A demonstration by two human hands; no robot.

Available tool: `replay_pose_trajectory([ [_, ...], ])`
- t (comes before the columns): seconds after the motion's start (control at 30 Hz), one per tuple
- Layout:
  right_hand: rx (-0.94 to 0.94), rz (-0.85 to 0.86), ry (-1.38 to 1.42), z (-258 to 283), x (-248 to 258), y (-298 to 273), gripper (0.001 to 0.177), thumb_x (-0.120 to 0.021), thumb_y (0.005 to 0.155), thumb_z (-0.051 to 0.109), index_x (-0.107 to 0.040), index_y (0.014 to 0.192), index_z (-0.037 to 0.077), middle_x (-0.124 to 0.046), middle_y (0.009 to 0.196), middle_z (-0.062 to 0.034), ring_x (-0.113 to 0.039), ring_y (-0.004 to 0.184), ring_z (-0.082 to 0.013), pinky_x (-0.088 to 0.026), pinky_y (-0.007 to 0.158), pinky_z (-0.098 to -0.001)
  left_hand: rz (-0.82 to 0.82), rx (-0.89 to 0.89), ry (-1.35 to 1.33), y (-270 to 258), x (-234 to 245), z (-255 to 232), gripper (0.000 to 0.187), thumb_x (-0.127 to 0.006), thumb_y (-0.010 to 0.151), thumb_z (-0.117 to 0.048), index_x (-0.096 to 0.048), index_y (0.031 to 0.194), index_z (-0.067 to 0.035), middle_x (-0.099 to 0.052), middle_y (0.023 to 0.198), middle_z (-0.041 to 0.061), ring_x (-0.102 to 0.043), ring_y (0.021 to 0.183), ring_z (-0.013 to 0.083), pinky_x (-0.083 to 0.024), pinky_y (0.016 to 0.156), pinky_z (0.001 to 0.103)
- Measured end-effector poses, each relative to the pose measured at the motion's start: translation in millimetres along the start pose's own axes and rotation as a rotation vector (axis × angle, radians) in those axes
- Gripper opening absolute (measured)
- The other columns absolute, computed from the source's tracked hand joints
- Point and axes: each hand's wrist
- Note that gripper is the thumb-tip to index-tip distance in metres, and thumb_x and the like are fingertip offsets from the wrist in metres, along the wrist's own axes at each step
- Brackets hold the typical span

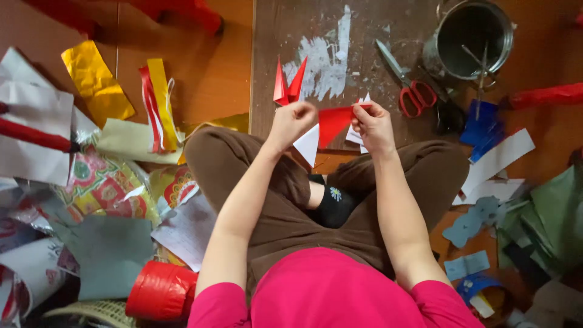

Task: Fold and assemble red and white paper components to create a decorative item

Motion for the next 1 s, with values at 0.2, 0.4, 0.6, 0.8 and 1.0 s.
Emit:
replay_pose_trajectory([
  [0.2, -0.008, 0.192, -0.134, -10, -16, -9, 0.016, -0.075, 0.102, -0.004, -0.07, 0.117, -0.008, -0.073, 0.093, -0.0182, -0.081, 0.073, -0.0238, -0.072, 0.066, -0.0331, 0.151, 0.275, -0.38, 6, -4, 0, 0.013, -0.081, 0.095, -0.014, -0.081, 0.105, -0.005, -0.078, 0.075, 0.018, -0.079, 0.062, 0.0211, -0.066, 0.054, 0.03],
  [0.4, 0.043, 0.369, -0.097, -1, 0, -3, 0.02, -0.068, 0.102, -0.01, -0.068, 0.121, -0.003, -0.068, 0.081, -0.0198, -0.073, 0.057, -0.0249, -0.061, 0.049, -0.0315, 0.348, 0.278, -0.618, 4, 18, -21, 0.035, -0.072, 0.101, 0.0, -0.071, 0.136, 0.0, -0.078, 0.094, 0.019, -0.079, 0.072, 0.0215, -0.069, 0.061, 0.032],
  [0.6, 0.014, 0.37, 0.116, 3, 4, -1, 0.017, -0.061, 0.097, -0.018, -0.074, 0.104, -0.01, -0.07, 0.083, -0.0259, -0.076, 0.062, -0.0255, -0.066, 0.054, -0.0319, 0.372, 0.259, -0.641, 1, 22, -1, 0.028, -0.071, 0.091, 0.01, -0.082, 0.116, 0.005, -0.079, 0.096, 0.027, -0.082, 0.076, 0.0274, -0.07, 0.066, 0.037],
  [0.8, 0.074, 0.567, -0.182, 29, -5, -9, 0.026, -0.058, 0.094, -0.024, -0.079, 0.094, -0.009, -0.07, 0.082, -0.0206, -0.073, 0.067, -0.0238, -0.064, 0.06, -0.0351, 0.737, 0.241, -0.61, 6, 19, -24, 0.055, -0.064, 0.111, -0.01, -0.047, 0.162, 0.0, -0.076, 0.113, 0.02, -0.075, 0.105, 0.0249, -0.063, 0.099, 0.042],
  [1.0, 0.047, 0.561, -0.37, 23, -13, -11, 0.03, -0.056, 0.104, -0.016, -0.08, 0.111, 0.0, -0.074, 0.087, -0.0079, -0.072, 0.076, -0.0123, -0.062, 0.068, -0.0266, 0.687, 0.359, -0.378, 6, -26, 34, 0.029, -0.054, 0.116, -0.023, -0.068, 0.108, 0.001, -0.069, 0.079, 0.014, -0.076, 0.071, 0.0267, -0.068, 0.063, 0.044],
])
Point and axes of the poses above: each hand's wrist, its own y-axis towards the middle knuckle, its own x-axis out of the back of the hand, z = x × y
